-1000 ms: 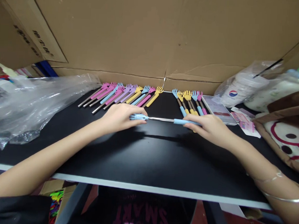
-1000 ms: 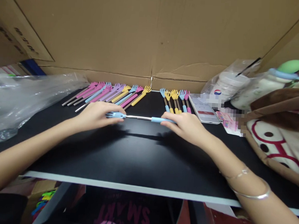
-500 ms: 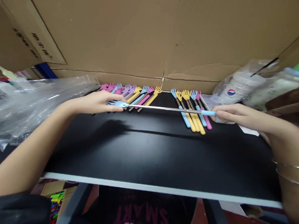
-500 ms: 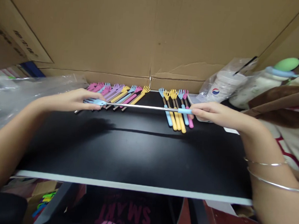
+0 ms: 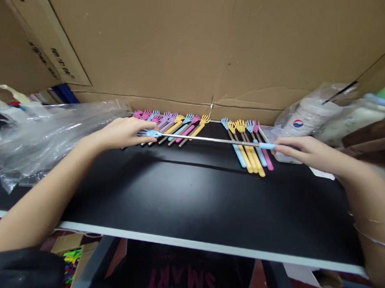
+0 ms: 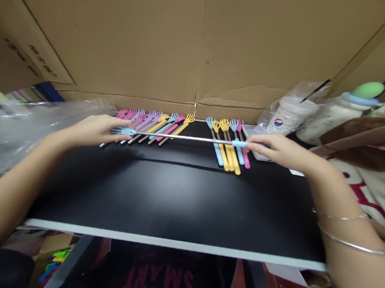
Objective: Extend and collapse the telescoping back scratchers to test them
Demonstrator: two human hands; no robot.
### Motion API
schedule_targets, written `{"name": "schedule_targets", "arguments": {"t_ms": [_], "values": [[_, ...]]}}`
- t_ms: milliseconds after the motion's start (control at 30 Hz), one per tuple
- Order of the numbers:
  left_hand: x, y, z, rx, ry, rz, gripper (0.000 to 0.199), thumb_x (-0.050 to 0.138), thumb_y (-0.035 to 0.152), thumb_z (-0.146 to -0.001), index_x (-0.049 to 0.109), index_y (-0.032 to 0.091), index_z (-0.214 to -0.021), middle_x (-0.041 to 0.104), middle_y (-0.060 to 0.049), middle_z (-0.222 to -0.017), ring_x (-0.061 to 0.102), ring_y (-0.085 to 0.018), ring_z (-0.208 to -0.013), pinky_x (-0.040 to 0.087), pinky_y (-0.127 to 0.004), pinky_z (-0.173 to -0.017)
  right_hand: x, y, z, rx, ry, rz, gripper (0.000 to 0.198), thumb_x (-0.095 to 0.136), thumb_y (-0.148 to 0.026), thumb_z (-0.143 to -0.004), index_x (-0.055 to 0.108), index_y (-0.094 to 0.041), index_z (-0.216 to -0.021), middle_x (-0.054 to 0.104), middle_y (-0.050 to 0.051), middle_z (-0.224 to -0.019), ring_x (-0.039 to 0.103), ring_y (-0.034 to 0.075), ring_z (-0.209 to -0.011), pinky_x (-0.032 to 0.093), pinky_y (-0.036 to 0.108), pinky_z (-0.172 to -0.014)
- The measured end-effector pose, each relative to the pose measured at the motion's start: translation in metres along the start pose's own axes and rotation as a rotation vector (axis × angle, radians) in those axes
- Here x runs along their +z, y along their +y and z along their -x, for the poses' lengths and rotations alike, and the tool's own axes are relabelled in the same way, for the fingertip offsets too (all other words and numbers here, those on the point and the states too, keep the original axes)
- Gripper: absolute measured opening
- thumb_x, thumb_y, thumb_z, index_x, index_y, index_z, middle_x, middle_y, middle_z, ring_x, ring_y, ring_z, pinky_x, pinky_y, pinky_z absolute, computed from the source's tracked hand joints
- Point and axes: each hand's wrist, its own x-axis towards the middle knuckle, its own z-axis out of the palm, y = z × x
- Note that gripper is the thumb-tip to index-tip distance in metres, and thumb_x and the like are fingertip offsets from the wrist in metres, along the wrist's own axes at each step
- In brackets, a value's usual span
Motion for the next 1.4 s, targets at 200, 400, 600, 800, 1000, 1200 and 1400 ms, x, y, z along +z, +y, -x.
{"name": "schedule_targets", "arguments": {"t_ms": [200, 400, 600, 800, 1000, 1200, 1400], "values": [[0.016, 0.000, -0.004, 0.031, 0.107, -0.168, 0.044, 0.037, 0.057, -0.090, 0.062, 0.026, -0.109, 0.069, -0.005, -0.107, 0.064, -0.024, -0.093, 0.040, -0.025, -0.068, 0.018, -0.001, -0.011, -0.038, 0.114, 0.162, 0.049, 0.033, -0.059, -0.092, 0.060, -0.018, -0.092, 0.064, 0.007, -0.079, 0.055, 0.018, -0.068, 0.039, 0.030, -0.068], [0.012, -0.004, -0.001, 0.010, 0.198, -0.176, 0.046, 0.037, 0.059, -0.090, 0.063, 0.027, -0.110, 0.069, -0.005, -0.113, 0.066, -0.024, -0.094, 0.043, -0.027, -0.071, 0.021, 0.001, -0.010, -0.037, 0.251, 0.265, 0.040, 0.035, -0.050, -0.094, 0.062, -0.020, -0.100, 0.068, 0.009, -0.085, 0.057, 0.019, -0.069, 0.036, 0.029, -0.065], [0.024, 0.022, -0.008, 0.155, 0.193, -0.119, 0.049, 0.033, 0.059, -0.093, 0.064, 0.026, -0.112, 0.070, -0.004, -0.110, 0.066, -0.021, -0.092, 0.042, -0.025, -0.070, 0.042, -0.027, -0.014, -0.127, 0.221, 0.265, 0.047, 0.032, -0.056, -0.093, 0.063, -0.021, -0.092, 0.064, 0.003, -0.064, 0.055, 0.016, -0.056, 0.033, 0.026, -0.056], [0.042, 0.057, -0.012, 0.244, 0.168, -0.039, 0.046, 0.032, 0.054, -0.096, 0.064, 0.024, -0.108, 0.071, -0.002, -0.107, 0.067, -0.019, -0.088, 0.039, -0.025, -0.065, 0.064, -0.069, -0.012, -0.205, 0.363, 0.401, 0.052, 0.024, -0.056, -0.095, 0.063, -0.024, -0.082, 0.061, 0.003, -0.055, 0.052, 0.015, -0.048, 0.023, 0.026, -0.049], [0.046, 0.081, -0.009, 0.314, 0.202, 0.060, 0.035, 0.041, 0.048, -0.095, 0.065, 0.024, -0.103, 0.073, 0.000, -0.093, 0.067, -0.014, -0.076, 0.036, -0.023, -0.061, 0.070, -0.088, -0.008, -0.259, 0.351, 0.416, 0.051, 0.025, -0.055, -0.095, 0.063, -0.024, -0.083, 0.064, 0.004, -0.058, 0.054, 0.015, -0.049, 0.024, 0.027, -0.049], [0.049, 0.090, -0.009, 0.233, 0.299, 0.043, 0.025, 0.049, 0.046, -0.092, 0.064, 0.029, -0.104, 0.073, 0.005, -0.087, 0.065, -0.012, -0.070, 0.033, -0.021, -0.056, 0.077, -0.090, -0.010, -0.229, 0.303, 0.355, 0.034, 0.035, -0.046, -0.096, 0.061, -0.024, -0.099, 0.069, 0.000, -0.071, 0.059, 0.014, -0.056, 0.032, 0.025, -0.052], [0.047, 0.083, -0.012, 0.079, 0.259, 0.059, 0.041, 0.058, 0.051, -0.084, 0.053, 0.028, -0.118, 0.069, 0.004, -0.082, 0.064, -0.015, -0.069, 0.032, -0.021, -0.055, 0.077, -0.088, -0.010, -0.272, 0.231, 0.242, 0.031, 0.037, -0.037, -0.096, 0.055, -0.029, -0.120, 0.072, -0.002, -0.096, 0.065, 0.013, -0.069, 0.041, 0.024, -0.060]]}}
